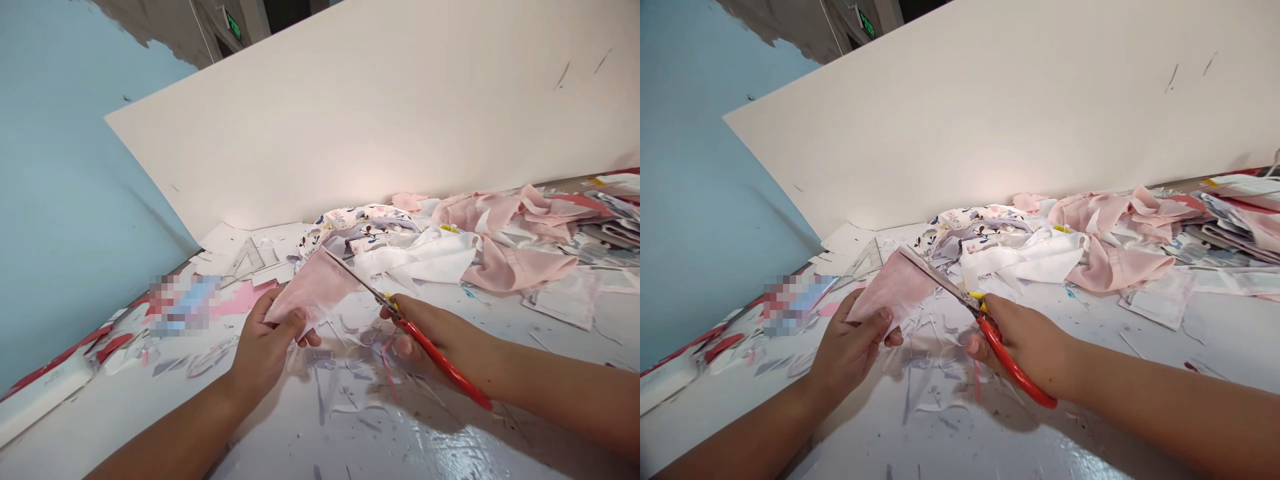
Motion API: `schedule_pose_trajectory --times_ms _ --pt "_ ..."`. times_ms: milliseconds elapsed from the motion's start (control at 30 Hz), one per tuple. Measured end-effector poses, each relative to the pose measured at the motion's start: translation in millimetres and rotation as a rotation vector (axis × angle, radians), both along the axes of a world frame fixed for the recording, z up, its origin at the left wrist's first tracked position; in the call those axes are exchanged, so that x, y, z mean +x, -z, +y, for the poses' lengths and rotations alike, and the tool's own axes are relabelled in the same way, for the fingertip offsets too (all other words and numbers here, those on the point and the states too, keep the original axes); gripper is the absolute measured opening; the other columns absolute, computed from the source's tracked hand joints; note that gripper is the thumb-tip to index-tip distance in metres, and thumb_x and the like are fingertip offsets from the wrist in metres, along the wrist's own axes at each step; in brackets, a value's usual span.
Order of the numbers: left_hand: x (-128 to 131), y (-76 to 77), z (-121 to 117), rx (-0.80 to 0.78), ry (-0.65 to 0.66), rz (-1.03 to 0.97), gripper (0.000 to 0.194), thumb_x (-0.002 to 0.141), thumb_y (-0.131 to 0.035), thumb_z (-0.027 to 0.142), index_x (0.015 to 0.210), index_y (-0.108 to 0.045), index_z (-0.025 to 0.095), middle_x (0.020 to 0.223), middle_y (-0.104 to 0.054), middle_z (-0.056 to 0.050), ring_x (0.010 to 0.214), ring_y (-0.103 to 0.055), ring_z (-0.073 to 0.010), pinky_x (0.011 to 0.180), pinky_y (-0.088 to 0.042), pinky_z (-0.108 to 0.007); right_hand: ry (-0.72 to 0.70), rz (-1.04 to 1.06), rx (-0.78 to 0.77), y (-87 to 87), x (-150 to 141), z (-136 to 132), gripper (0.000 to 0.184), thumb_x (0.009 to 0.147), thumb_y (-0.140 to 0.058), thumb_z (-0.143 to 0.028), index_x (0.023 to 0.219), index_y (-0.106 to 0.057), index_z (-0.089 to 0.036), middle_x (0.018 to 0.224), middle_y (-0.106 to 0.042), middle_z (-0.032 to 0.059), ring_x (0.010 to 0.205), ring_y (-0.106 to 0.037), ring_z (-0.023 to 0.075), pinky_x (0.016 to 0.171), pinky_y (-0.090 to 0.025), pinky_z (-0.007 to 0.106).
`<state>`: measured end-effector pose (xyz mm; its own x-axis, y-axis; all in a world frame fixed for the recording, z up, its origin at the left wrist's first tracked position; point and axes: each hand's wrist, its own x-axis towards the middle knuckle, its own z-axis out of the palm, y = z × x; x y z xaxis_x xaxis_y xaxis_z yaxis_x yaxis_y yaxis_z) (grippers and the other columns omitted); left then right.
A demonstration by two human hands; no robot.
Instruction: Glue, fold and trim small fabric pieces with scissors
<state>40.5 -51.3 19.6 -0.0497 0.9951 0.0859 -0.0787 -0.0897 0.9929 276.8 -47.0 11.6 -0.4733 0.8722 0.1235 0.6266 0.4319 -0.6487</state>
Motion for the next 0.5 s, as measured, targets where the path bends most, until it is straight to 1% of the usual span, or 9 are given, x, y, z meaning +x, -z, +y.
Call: schedule_pose_trajectory --times_ms 100,233,367,500 --pt "0.5 -0.9 -1.1 0.001 0.009 0.023 0.025 0.071 -0.064 0.031 0.086 -0.048 0.021 0.053 -0.054 0.008 0.049 -0.057 -0.0101 0.054 -0.046 -0.024 0.026 0.021 -0.040 -1.0 -0.6 1.3 0.036 0.081 -0.033 -0.056 0.078 -0.045 -0.022 0.074 -0.058 0.0030 0.066 -0.054 0.0196 0.059 -0.046 0.034" --pt "0.6 -0.8 -1.7 0.003 0.013 0.024 0.026 0.070 -0.064 0.032 0.087 -0.048 0.021 0.055 -0.056 0.006 0.049 -0.056 -0.0100 0.053 -0.046 -0.024 0.039 0.066 -0.127 1.4 -0.1 4.5 0.020 0.082 -0.041 -0.041 0.074 -0.045 -0.023 0.070 -0.056 -0.0008 0.060 -0.052 0.0160 0.053 -0.041 0.028" --pt "-0.6 0.0 -1.2 -0.009 0.019 0.022 0.026 0.070 -0.065 0.032 0.087 -0.048 0.021 0.055 -0.058 0.006 0.048 -0.055 -0.0101 0.054 -0.046 -0.025 0.018 0.069 -0.113 2.9 0.7 5.8 0.022 0.084 -0.040 -0.037 0.069 -0.040 -0.022 0.067 -0.054 -0.0019 0.058 -0.050 0.0141 0.052 -0.038 0.027" --pt "-1.5 -0.7 -1.0 -0.025 0.018 0.027 0.025 0.070 -0.064 0.032 0.086 -0.048 0.021 0.054 -0.057 0.006 0.048 -0.054 -0.0098 0.055 -0.046 -0.025 0.022 0.076 -0.120 1.2 0.4 5.3 0.020 0.084 -0.041 -0.035 0.068 -0.041 -0.022 0.067 -0.055 -0.0018 0.058 -0.050 0.0143 0.052 -0.037 0.026"
